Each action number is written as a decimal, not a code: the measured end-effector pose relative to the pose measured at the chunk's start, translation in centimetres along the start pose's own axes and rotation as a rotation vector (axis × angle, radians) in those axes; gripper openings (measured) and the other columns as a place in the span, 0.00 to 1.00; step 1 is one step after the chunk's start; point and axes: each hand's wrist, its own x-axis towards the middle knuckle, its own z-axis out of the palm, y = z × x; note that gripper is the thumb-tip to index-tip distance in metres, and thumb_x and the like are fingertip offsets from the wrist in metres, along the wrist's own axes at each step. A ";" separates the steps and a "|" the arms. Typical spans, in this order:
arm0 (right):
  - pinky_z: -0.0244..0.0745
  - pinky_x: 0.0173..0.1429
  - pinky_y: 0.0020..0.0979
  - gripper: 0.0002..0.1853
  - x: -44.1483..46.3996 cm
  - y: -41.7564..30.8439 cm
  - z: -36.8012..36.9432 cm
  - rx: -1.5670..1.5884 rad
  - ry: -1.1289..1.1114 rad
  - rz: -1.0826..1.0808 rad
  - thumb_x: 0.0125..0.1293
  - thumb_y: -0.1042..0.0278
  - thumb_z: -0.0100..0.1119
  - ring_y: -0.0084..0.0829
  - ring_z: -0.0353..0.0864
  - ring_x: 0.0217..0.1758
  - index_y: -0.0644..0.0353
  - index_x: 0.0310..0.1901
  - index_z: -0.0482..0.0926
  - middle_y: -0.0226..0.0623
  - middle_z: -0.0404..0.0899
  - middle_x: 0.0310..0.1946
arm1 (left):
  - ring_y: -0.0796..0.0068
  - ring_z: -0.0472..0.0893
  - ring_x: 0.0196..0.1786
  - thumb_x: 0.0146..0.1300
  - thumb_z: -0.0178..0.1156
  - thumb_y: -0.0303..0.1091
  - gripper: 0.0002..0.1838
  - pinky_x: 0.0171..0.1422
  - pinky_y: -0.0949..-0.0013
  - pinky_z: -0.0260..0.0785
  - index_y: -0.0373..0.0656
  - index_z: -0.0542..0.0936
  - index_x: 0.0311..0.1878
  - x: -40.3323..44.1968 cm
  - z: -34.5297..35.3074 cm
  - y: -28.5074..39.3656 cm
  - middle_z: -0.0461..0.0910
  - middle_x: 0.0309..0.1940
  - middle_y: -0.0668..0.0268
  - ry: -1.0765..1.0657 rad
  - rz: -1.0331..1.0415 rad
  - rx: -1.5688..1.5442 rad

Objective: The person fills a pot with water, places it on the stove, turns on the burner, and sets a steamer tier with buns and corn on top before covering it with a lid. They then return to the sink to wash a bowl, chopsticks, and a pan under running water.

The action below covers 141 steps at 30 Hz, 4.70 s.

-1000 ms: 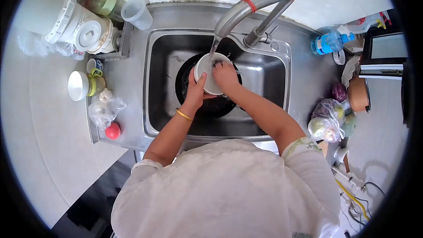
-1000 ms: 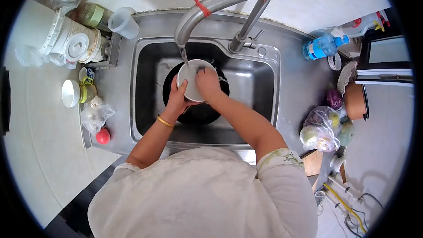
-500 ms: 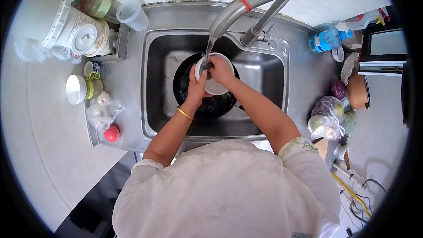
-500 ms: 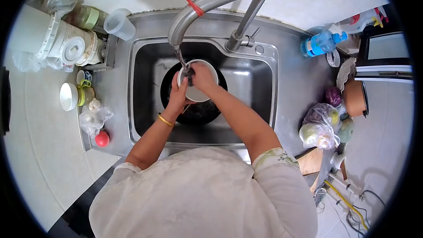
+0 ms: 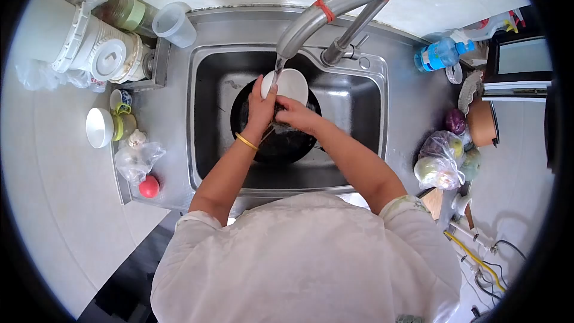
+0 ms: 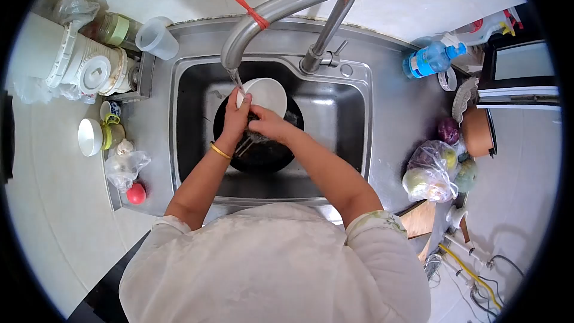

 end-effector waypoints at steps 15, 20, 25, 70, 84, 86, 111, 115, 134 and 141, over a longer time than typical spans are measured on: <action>0.69 0.53 0.42 0.18 -0.1 2.1 1.3 -0.466 0.165 -0.443 0.46 0.76 0.57 0.47 0.70 0.52 0.60 0.43 0.76 0.41 0.73 0.46 | 0.70 0.77 0.42 0.60 0.58 0.37 0.23 0.47 0.68 0.70 0.38 0.67 0.56 -0.4 0.2 1.1 0.75 0.43 0.61 -0.023 -0.206 -0.292; 0.69 0.52 0.41 0.20 -1.0 2.5 -3.0 -1.216 -0.145 -0.420 0.47 0.75 0.55 0.44 0.71 0.52 0.50 0.45 0.77 0.36 0.73 0.44 | 0.71 0.78 0.44 0.64 0.51 0.46 0.21 0.49 0.66 0.70 0.39 0.72 0.52 1.7 -2.4 0.2 0.78 0.42 0.62 -0.211 -0.373 -0.348; 0.72 0.47 0.39 0.15 -1.4 0.2 -0.5 -0.618 -0.228 -0.149 0.52 0.70 0.60 0.40 0.77 0.44 0.53 0.44 0.77 0.38 0.78 0.39 | 0.66 0.77 0.49 0.67 0.42 0.52 0.25 0.55 0.63 0.69 0.40 0.72 0.52 1.3 -2.9 0.8 0.78 0.46 0.60 -0.462 -0.634 -0.816; 0.69 0.48 0.34 0.12 6.8 -2.2 -2.7 0.044 0.516 -0.152 0.57 0.66 0.52 0.46 0.74 0.42 0.63 0.38 0.80 0.50 0.75 0.38 | 0.70 0.74 0.53 0.55 0.60 0.25 0.26 0.58 0.66 0.66 0.38 0.67 0.58 -3.9 -7.5 6.5 0.74 0.52 0.62 -0.685 -0.186 -0.576; 0.65 0.53 0.40 0.17 4.1 -2.7 -3.8 -0.534 0.508 -0.189 0.53 0.75 0.52 0.46 0.68 0.49 0.59 0.47 0.75 0.44 0.73 0.46 | 0.64 0.67 0.62 0.64 0.53 0.42 0.26 0.66 0.56 0.59 0.44 0.62 0.63 -4.0 -5.1 5.3 0.68 0.59 0.63 -0.446 -0.362 -1.201; 0.66 0.53 0.40 0.17 1.2 -3.4 -2.1 -0.580 0.598 -0.450 0.53 0.76 0.52 0.46 0.69 0.49 0.58 0.46 0.76 0.44 0.73 0.46 | 0.64 0.67 0.62 0.64 0.53 0.41 0.25 0.65 0.55 0.60 0.43 0.63 0.62 -3.4 -5.2 5.0 0.68 0.59 0.63 -0.407 -0.361 -1.221; 0.66 0.61 0.42 0.26 -5.7 -4.1 -1.5 1.369 0.010 0.042 0.63 0.59 0.55 0.36 0.69 0.59 0.59 0.60 0.62 0.37 0.69 0.57 | 0.59 0.60 0.67 0.66 0.44 0.52 0.30 0.70 0.52 0.50 0.44 0.59 0.66 -4.0 -4.9 2.5 0.61 0.65 0.59 -0.448 -0.343 -1.334; 0.68 0.59 0.39 0.24 -3.7 -4.3 -0.9 1.236 0.038 -0.033 0.60 0.70 0.58 0.33 0.72 0.56 0.60 0.57 0.65 0.36 0.72 0.53 | 0.63 0.66 0.63 0.66 0.42 0.57 0.32 0.65 0.57 0.59 0.44 0.61 0.64 -3.5 -5.4 1.7 0.65 0.62 0.61 -0.409 -0.330 -0.901; 0.50 0.69 0.43 0.16 -1.5 1.3 -2.4 -1.676 0.092 -0.543 0.56 0.67 0.48 0.35 0.72 0.55 0.62 0.45 0.76 0.41 0.76 0.48 | 0.66 0.74 0.51 0.57 0.60 0.31 0.30 0.50 0.68 0.71 0.37 0.59 0.61 -2.8 -4.0 4.4 0.70 0.52 0.57 -0.055 -0.303 -0.412; 0.68 0.54 0.38 0.14 -2.2 -0.7 3.9 -0.125 0.192 -0.238 0.50 0.72 0.54 0.44 0.77 0.44 0.61 0.40 0.76 0.47 0.78 0.37 | 0.64 0.72 0.54 0.57 0.58 0.30 0.28 0.56 0.64 0.65 0.37 0.63 0.60 -1.8 -1.5 4.3 0.71 0.51 0.55 -0.059 -0.065 -0.003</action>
